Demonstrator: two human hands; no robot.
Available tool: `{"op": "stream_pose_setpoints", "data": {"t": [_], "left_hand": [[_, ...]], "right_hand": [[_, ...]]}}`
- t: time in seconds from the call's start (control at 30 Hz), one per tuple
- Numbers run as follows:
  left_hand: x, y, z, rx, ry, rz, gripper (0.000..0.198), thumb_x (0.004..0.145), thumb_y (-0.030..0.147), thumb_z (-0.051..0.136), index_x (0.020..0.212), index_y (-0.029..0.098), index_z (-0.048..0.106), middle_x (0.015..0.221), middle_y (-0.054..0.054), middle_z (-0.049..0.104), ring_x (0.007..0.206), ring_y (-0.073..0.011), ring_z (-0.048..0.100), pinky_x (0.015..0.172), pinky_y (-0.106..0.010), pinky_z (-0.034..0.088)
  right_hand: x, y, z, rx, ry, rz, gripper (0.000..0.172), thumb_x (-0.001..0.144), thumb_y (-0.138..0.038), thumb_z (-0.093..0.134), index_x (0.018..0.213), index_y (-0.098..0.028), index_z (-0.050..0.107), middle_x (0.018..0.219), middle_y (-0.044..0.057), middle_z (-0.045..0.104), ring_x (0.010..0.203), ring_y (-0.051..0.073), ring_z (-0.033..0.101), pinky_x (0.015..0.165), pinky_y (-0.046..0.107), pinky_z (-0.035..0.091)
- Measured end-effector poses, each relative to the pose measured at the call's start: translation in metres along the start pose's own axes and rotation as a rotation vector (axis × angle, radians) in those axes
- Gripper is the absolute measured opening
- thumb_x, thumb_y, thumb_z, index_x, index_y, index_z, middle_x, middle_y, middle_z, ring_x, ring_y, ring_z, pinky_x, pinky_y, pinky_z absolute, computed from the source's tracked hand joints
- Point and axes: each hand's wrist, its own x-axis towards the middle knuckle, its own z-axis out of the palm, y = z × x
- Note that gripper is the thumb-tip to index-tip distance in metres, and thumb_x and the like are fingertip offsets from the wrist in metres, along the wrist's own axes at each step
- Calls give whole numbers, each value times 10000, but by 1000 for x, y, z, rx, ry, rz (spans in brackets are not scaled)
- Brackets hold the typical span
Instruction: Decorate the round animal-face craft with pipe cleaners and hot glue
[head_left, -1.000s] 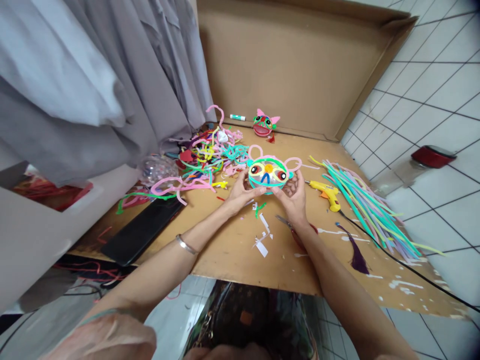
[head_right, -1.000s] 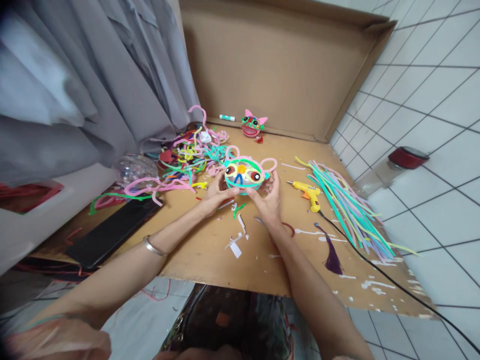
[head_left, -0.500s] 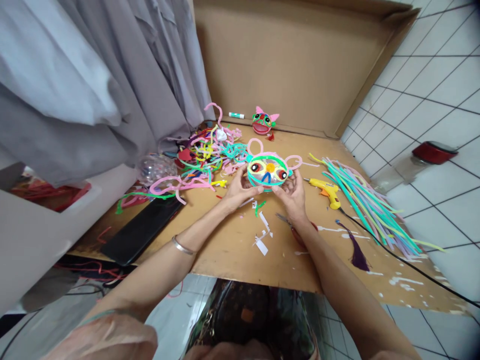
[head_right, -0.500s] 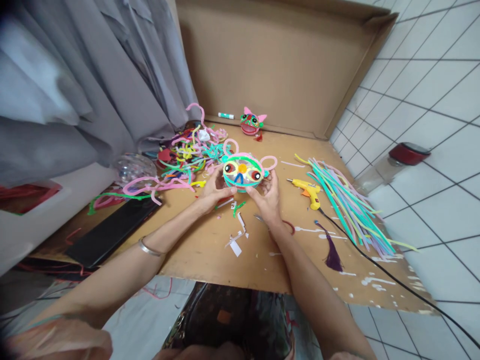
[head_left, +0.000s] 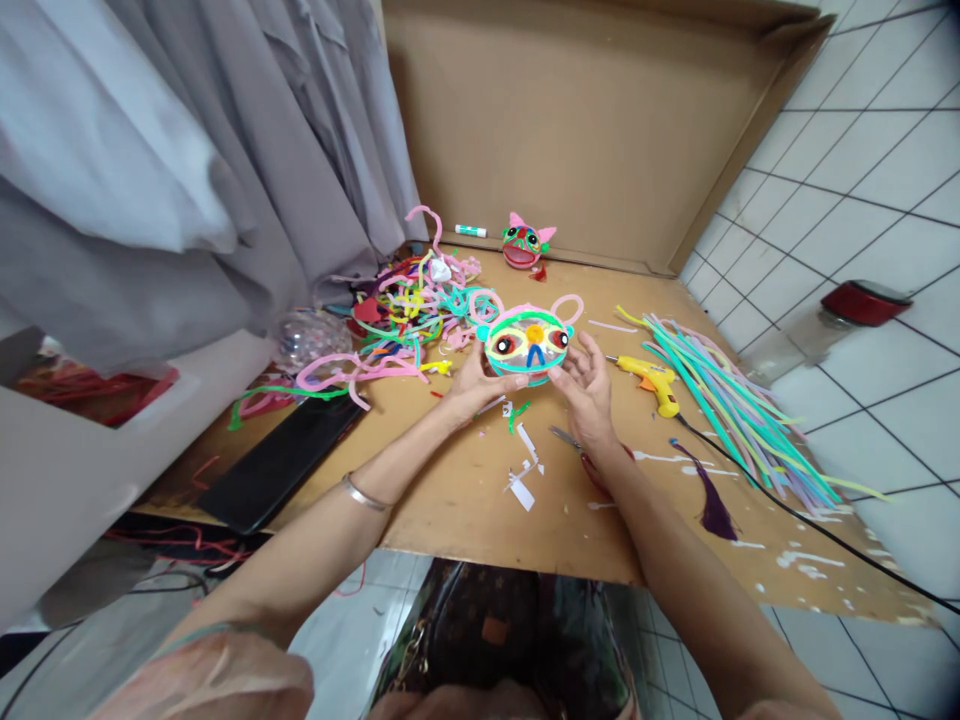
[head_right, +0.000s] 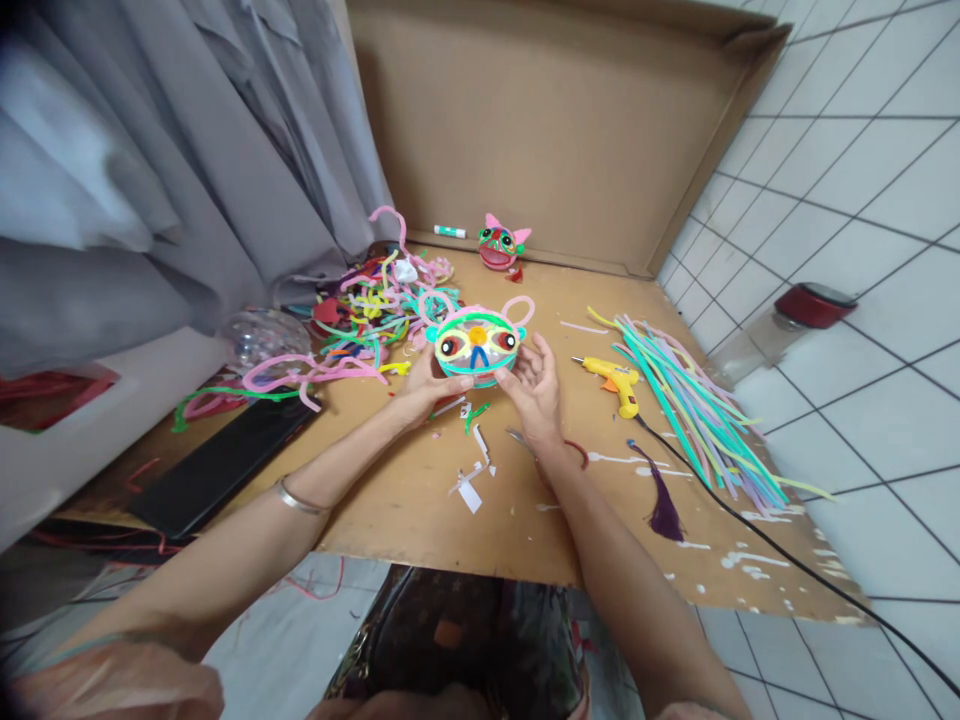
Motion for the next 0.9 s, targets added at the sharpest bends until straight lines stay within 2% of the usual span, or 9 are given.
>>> {"op": "stream_pose_setpoints", "data": {"t": [0.13, 0.23, 0.47, 0.63, 0.8, 0.9], "left_hand": [[0, 2, 1, -31, 5, 54, 888, 521, 432, 898, 1275, 190, 497, 1240, -128, 637, 1198, -316, 582, 1038, -455, 453], [0, 2, 2, -4, 45, 65, 937, 529, 441, 893, 1324, 207, 455, 1225, -118, 638, 1171, -302, 595, 1024, -444, 463], [0, 4, 2, 177, 162, 156, 954, 508, 433, 909, 1305, 228, 427, 1265, -97, 569, 1220, -289, 546, 1070, -395, 408], [2, -2, -1, 266, 153, 207, 930, 505, 490, 897, 1254, 210, 423, 1251, -107, 553, 1200, -286, 551, 1063, -421, 412], [3, -6, -3, 343, 115, 272, 933, 505, 554, 875, 1239, 199, 421, 1206, -104, 571, 1145, -276, 581, 1014, -429, 456], [5, -4, -5, 323, 106, 281, 912, 510, 552, 874, 1233, 201, 444, 1194, -92, 586, 1136, -267, 587, 1012, -414, 463]], "right_hand": [[-4, 0, 4, -25, 91, 16, 578, 593, -511, 845, 1032, -231, 592, 1054, 77, 705, 1020, 222, 666, 954, 412, 537], [-8, -2, 7, -67, 107, 38, 481, 621, -518, 826, 923, -214, 607, 927, 58, 721, 902, 203, 687, 901, 407, 561], [-13, -5, 16, -102, 64, 30, 450, 617, -431, 838, 939, -209, 616, 915, 66, 725, 874, 207, 696, 884, 413, 576], [-15, -3, 17, -119, 45, 16, 405, 645, -391, 804, 938, -206, 594, 892, 59, 719, 849, 197, 700, 842, 384, 585], [-13, 1, 11, -160, 115, -34, 292, 684, -363, 745, 879, -211, 589, 850, 37, 712, 821, 181, 701, 828, 358, 589], [-11, 4, 8, -129, 55, -30, 336, 681, -354, 753, 946, -218, 597, 925, 48, 719, 894, 191, 699, 882, 371, 577]]}}
